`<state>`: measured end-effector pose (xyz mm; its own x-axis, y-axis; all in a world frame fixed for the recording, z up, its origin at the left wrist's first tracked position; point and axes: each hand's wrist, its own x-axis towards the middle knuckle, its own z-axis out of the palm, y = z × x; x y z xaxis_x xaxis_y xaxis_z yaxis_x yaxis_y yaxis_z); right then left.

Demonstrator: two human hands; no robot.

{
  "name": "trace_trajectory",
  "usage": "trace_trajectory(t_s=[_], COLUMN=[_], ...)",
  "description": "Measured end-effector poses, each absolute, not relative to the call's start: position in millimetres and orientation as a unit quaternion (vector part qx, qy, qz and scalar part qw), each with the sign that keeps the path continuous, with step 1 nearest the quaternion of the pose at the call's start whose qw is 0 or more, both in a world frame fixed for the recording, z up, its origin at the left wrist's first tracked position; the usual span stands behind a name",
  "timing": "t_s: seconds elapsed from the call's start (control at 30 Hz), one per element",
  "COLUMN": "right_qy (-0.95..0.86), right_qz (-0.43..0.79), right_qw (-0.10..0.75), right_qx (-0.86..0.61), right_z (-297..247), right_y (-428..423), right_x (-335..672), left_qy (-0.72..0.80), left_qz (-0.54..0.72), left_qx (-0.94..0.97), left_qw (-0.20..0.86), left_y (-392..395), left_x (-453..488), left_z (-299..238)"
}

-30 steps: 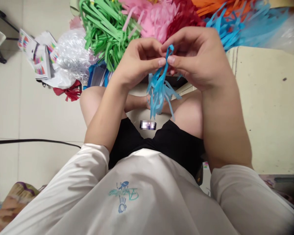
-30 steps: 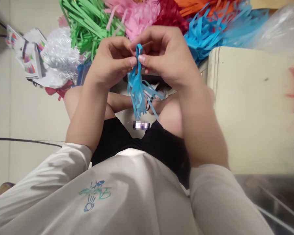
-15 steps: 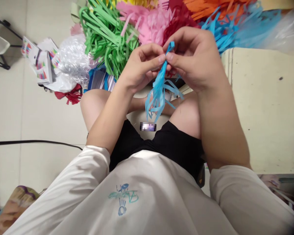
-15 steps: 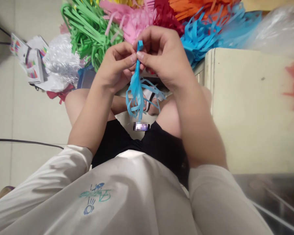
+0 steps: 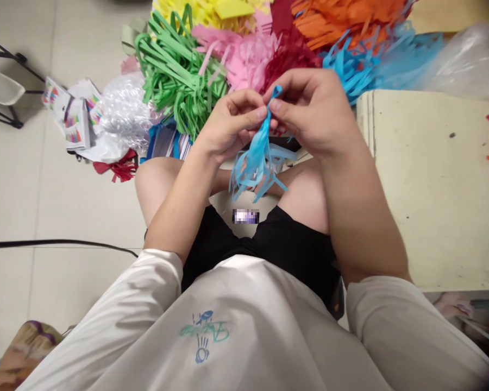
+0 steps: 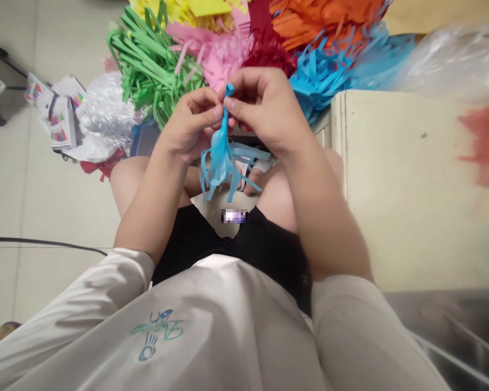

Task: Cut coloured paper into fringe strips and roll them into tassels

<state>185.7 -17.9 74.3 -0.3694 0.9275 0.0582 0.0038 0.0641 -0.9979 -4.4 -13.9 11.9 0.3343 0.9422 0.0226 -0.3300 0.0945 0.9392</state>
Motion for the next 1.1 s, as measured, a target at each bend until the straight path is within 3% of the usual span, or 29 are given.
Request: trace_trajectory(t_s=[0.77,1.1], right_qy=[-0.603,-0.645], right_qz=[0.604,0.521], right_qw=[0.388,0.414], right_qx=[-0.349,-0.376], right_z=[63.5,58.5], right_y=[-9.7,-2.3], right_x=[196.8,196.3], left_qy=[0.301,0.341], left_qz=[0.518,0.515], left_qx=[0.444,0.516], left_qw=[0.666,0.594], left_y=[-21.8,-25.3], left_x=[0.2,0.2], left_z=[13.2,26.8])
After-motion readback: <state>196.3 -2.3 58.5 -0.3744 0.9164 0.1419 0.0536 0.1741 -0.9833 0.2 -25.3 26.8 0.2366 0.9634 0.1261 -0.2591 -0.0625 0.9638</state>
